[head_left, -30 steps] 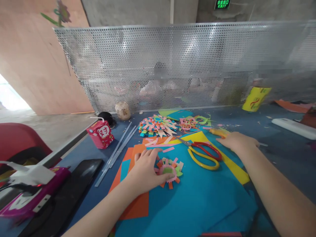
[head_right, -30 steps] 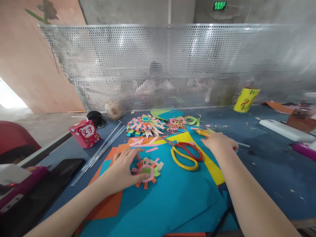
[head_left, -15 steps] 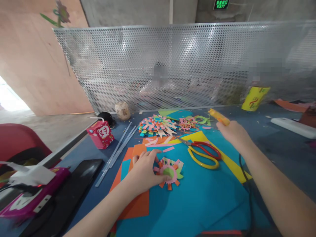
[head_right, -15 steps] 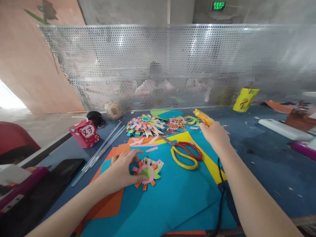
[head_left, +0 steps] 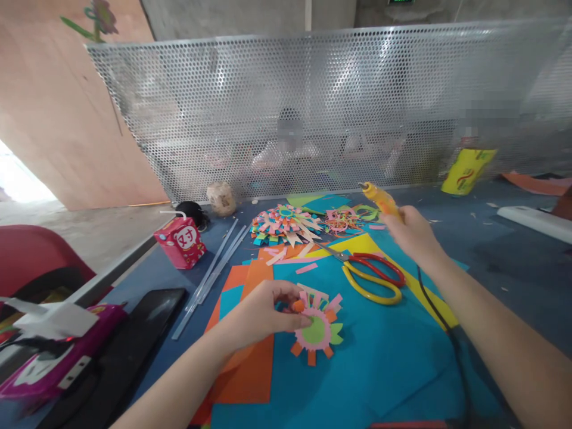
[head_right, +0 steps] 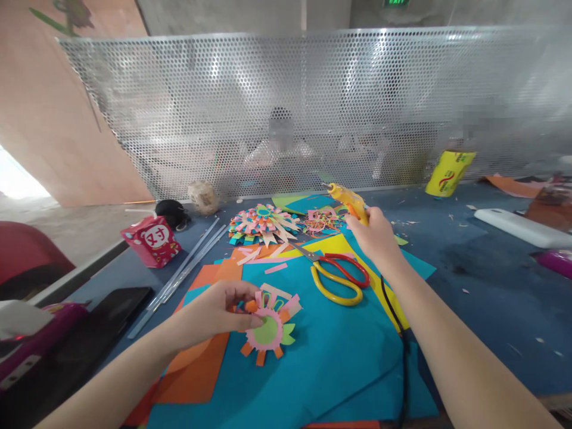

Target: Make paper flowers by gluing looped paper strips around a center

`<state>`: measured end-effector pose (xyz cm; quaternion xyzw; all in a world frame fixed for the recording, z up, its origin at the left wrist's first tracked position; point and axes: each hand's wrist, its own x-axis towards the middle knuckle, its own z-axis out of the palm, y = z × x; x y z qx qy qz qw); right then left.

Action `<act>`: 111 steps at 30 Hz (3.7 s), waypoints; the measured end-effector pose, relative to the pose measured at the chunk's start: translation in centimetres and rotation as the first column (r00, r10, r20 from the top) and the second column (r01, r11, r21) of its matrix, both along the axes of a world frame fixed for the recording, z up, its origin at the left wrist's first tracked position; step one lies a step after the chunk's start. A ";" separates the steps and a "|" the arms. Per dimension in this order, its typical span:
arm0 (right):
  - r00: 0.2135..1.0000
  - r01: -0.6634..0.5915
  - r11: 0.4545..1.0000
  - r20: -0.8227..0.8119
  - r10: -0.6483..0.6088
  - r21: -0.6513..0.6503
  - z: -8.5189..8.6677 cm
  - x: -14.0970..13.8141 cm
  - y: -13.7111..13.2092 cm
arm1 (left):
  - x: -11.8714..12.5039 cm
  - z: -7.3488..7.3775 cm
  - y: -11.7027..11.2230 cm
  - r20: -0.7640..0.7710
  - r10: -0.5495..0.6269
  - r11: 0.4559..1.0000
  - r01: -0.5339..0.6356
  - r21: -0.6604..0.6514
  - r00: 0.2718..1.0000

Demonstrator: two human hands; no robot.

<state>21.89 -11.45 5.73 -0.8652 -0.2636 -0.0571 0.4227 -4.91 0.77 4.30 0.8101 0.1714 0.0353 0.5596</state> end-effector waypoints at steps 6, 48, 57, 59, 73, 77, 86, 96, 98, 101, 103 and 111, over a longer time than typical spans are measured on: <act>0.994 -0.044 0.988 0.108 0.028 0.147 0.2 -1.1 -0.2 | 0.1 0.0 -0.1 0.079 0.057 0.990 -0.047 -0.132 0.995; 0.236 -0.385 0.922 0.961 0.145 -0.044 0.9 -3.9 -1.1 | -2.7 1.0 0.4 0.608 -0.423 0.159 -0.606 0.779 0.672; 0.241 -0.370 0.928 0.961 0.133 -0.036 0.9 -3.7 -1.1 | -2.8 1.1 0.3 0.616 -0.408 0.193 -0.596 0.779 0.674; 0.237 -0.366 0.930 0.964 0.124 -0.029 0.9 -3.7 -1.2 | -2.7 1.2 0.2 0.626 -0.406 0.202 -0.602 0.772 0.666; 0.194 -0.385 0.922 0.972 0.136 -0.052 0.6 -4.0 -1.1 | -2.7 1.0 0.2 0.574 -0.446 0.154 -0.572 0.806 0.687; 0.186 -0.372 0.926 0.972 0.140 -0.062 0.6 -4.1 -1.1 | -2.6 1.1 0.2 0.578 -0.446 0.162 -0.574 0.803 0.683; 0.206 -0.349 0.935 0.969 0.137 -0.058 0.6 -3.9 -1.3 | -2.8 1.0 0.4 0.555 -0.443 0.134 -0.561 0.817 0.704; 0.254 -0.342 0.939 0.958 0.131 -0.037 0.9 -3.9 -1.3 | -2.7 1.1 0.2 0.587 -0.430 0.155 -0.585 0.796 0.685; 0.259 -0.343 0.939 0.957 0.128 -0.033 1.0 -3.9 -1.4 | -2.7 1.2 0.2 0.595 -0.424 0.160 -0.590 0.792 0.683; 0.275 -0.348 0.937 0.954 0.118 -0.015 1.1 -3.9 -1.5 | -2.7 1.1 0.4 0.578 -0.417 0.155 -0.572 0.806 0.701; 0.311 -0.345 0.939 0.944 0.112 0.002 1.0 -3.9 -1.6 | -2.7 1.0 0.4 0.573 -0.417 0.144 -0.571 0.808 0.706; 0.412 -0.317 0.947 0.906 0.094 0.045 0.9 -3.9 -1.7 | -2.5 1.2 0.1 0.633 -0.370 0.144 -0.632 0.762 0.680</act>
